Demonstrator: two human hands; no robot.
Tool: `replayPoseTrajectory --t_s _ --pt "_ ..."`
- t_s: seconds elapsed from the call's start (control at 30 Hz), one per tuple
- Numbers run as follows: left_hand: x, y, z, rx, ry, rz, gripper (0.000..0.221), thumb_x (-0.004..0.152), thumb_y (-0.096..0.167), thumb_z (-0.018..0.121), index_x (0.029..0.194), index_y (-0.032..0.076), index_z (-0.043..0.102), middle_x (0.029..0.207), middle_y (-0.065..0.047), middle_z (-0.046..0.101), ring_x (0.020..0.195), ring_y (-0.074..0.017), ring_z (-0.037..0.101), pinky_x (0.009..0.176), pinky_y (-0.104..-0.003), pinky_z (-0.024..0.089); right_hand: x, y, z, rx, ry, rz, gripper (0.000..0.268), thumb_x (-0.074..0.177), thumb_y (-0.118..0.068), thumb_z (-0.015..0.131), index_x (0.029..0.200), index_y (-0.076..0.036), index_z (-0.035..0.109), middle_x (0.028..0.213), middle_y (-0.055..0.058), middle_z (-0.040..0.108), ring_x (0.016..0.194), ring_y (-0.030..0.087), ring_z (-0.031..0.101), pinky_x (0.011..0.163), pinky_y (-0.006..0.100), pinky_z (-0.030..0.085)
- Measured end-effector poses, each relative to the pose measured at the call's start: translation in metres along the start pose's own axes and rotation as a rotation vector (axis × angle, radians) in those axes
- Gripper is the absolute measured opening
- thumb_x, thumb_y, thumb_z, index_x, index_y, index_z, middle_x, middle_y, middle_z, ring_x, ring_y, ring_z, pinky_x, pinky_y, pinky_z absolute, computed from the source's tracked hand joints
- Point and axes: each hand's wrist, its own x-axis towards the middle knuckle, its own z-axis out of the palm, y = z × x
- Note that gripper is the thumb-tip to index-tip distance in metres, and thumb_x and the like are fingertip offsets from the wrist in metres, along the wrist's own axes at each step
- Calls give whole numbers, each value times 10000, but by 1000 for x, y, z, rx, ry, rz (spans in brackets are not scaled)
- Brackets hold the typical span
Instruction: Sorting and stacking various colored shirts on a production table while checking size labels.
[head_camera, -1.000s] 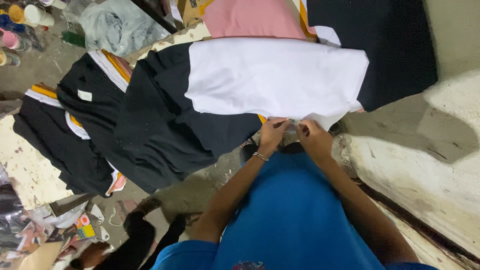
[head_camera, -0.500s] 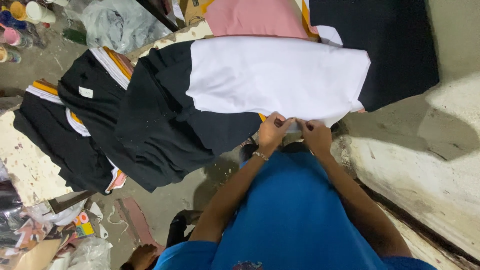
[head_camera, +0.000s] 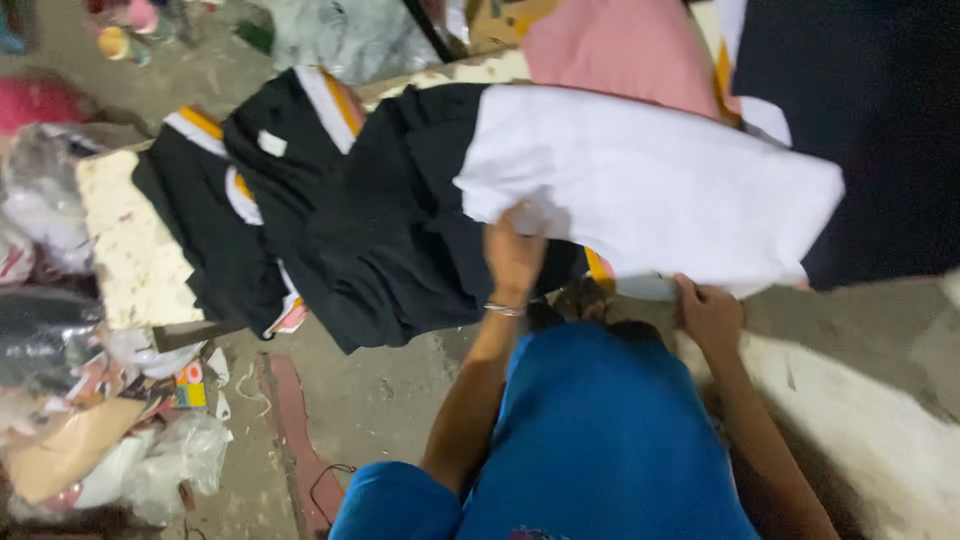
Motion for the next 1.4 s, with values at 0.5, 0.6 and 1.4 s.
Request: replayPoseTrajectory --t_s 0.5,0.6,1.4 --pt "77 -155 -170 435 376 75 764 831 492 811 1522 338 522 1691 -189 208 1580 -367 105 1200 -695 -24 9 -32 -9 -75 201 -448 552 1092 -320 781 632 -79 595 661 126 672 618 299 638 591 328 474" --pt "107 -185 -171 447 591 48 283 995 545 636 1189 367 740 1542 -10 452 1448 -233 394 1175 -629 211 22 -39 -13 -97 -140 -44 516 1071 -603 619 863 -150 753 830 -1 782 992 242 735 918 369 542" --pt "-91 91 -161 -560 -794 668 218 1104 168 526 1188 71 702 915 -57 742 832 -100 598 877 -301 549 -9 -312 -81 677 -795 -1040 1254 599 -74 990 1631 -60 278 1532 184 490 1435 271 433 1230 551 247"
